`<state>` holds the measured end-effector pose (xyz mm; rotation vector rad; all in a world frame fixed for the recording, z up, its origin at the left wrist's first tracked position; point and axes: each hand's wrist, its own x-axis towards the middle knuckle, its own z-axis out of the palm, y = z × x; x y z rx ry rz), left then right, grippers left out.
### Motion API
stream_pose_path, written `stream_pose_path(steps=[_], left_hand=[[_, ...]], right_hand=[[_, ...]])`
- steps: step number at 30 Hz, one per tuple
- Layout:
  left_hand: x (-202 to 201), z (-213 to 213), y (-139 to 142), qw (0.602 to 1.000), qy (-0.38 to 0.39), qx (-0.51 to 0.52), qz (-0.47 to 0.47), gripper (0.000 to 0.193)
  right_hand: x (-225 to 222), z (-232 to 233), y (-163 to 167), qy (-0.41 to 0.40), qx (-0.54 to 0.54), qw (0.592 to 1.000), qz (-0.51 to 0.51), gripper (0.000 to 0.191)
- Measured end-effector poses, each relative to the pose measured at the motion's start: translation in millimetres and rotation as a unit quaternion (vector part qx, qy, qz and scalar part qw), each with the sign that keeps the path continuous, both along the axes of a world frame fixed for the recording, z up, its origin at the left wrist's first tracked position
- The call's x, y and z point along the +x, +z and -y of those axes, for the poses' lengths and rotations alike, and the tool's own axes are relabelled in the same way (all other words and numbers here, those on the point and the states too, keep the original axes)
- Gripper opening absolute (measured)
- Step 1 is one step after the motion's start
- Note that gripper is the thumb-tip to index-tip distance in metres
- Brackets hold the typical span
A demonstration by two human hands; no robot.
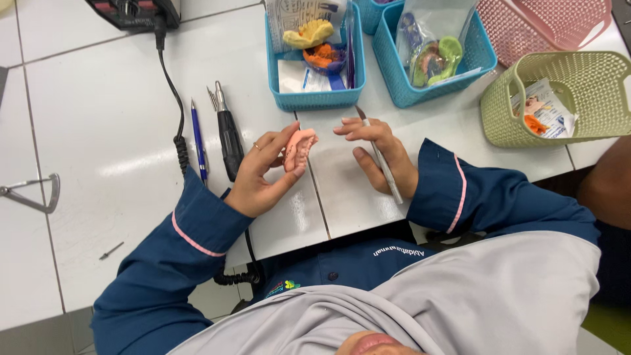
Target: The person holds a pink dental mold and uses a metal carving tool to shape and smooth its surface. They rotate the mold to access different areas and continue refining the contours throughout the clip.
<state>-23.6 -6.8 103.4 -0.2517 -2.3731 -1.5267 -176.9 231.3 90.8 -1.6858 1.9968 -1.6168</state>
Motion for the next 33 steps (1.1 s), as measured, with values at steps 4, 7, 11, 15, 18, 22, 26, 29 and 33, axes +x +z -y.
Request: stream_pose_path(steps=[4, 7, 11, 15, 18, 22, 26, 29, 33], left_hand=[[17.0, -12.0, -11.0, 0.999, -0.01, -0.028, -0.028, 0.069], [32.0, -22.7, -19.8, 0.997, -0.028, -0.037, -0.054, 0.069], [50.5, -33.3, -34.2, 0.994, -0.06, -0.044, -0.077, 0.064], [67.6, -36.9, -49.2, 0.992, -0.062, -0.062, -0.088, 0.062], [78.6, -39.1, -55.0, 0.99, -0.06, -0.074, -0.1, 0.06], [82.2, -41.7, -50.6, 0.988, -0.055, -0.075, -0.122, 0.061], [80.2, -44.4, -50.9, 0.987, -0.046, -0.096, -0.122, 0.064], [75.6, -33.0, -48.4, 0.979, -0.052, -0.128, -0.147, 0.063], [73.2, -13.7, -31.3, 0.967, -0.069, -0.164, -0.181, 0.059]], right_hand=[[19.4, -13.6, -10.4, 0.0, -0.018, 1.0, 0.0, 0.036], [35.2, -23.9, -18.2, -0.004, -0.026, 1.0, -0.002, 0.033], [53.1, -40.3, -28.3, -0.02, -0.04, 0.998, -0.053, 0.032], [69.6, -55.4, -35.1, -0.036, -0.044, 0.986, -0.154, 0.032], [79.2, -58.6, -35.7, -0.026, -0.047, 0.994, -0.093, 0.029], [83.5, -57.4, -33.9, -0.025, -0.058, 0.98, -0.188, 0.033], [76.6, -60.4, -38.9, 0.007, -0.069, 0.982, -0.173, 0.036], [66.8, -54.3, -42.4, 0.031, -0.088, 0.981, -0.173, 0.031], [60.7, -30.0, -33.0, 0.007, -0.069, 0.997, -0.035, 0.029]])
